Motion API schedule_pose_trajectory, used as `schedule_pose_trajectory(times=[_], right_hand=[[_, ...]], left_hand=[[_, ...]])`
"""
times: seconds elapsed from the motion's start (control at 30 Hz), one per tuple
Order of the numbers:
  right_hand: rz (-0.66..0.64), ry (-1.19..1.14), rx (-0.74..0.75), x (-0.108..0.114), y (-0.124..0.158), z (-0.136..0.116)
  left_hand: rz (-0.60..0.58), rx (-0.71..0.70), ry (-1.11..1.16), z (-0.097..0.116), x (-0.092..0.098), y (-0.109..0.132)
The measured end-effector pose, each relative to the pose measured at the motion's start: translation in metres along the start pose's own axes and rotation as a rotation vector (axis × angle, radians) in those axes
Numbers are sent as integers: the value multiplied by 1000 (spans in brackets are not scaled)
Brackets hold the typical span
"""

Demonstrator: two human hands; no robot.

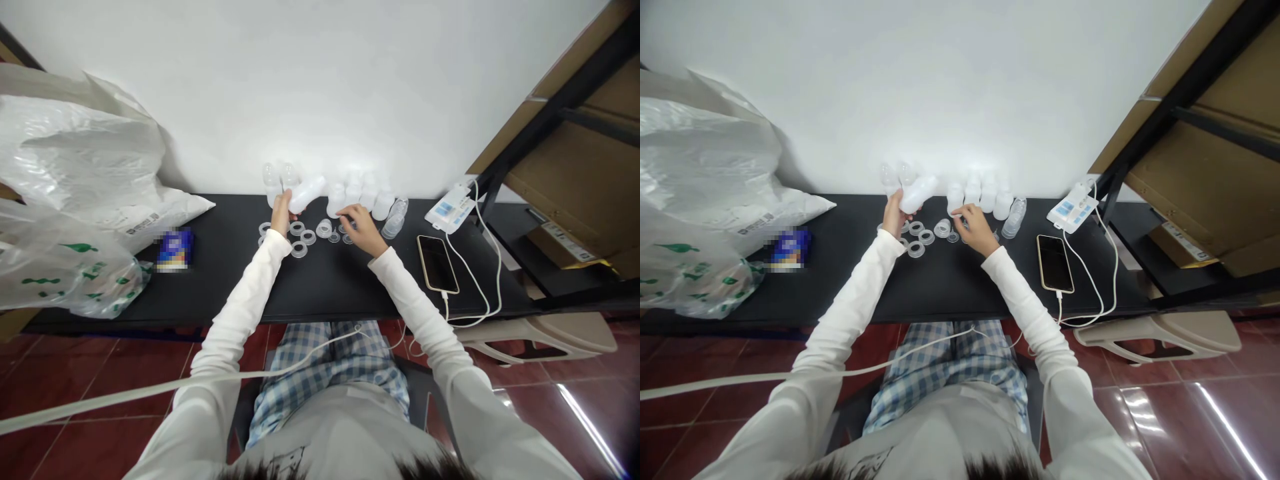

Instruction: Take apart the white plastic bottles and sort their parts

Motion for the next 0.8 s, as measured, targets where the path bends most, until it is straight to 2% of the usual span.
schedule_pose_trajectory(times=[0.1,0.17,0.23,0.33,0.43,0.53,0.6,0.7,0.8], right_hand=[[-200,297,28,-32,-6,-22],[-316,465,58,-51,-10,-33],[-364,568,60,-62,-15,-37],[-345,602,42,-65,-24,-34],[-235,555,13,-50,-29,-26],[-13,419,-76,-17,-27,-16],[156,271,-119,10,-22,-11],[364,70,-145,44,-10,-3],[510,9,-175,66,1,5]], left_hand=[[39,32,-42,-5,4,-6],[10,70,-111,-10,1,-10],[-41,101,-243,-14,-5,-15],[-91,73,-534,-18,-14,-26],[-155,38,-813,-22,-26,-38],[-251,44,-998,-31,-42,-44],[-270,54,-1098,-35,-50,-47],[-285,69,-1171,-39,-63,-50],[-282,44,-1172,-34,-71,-45]])
Point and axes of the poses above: each hand's wrist, its own y-axis away from the middle knuckle, its own x-axis out of the back of the hand, z = x × y, the point moved 7 cm from there along -y, towards the middle knuckle
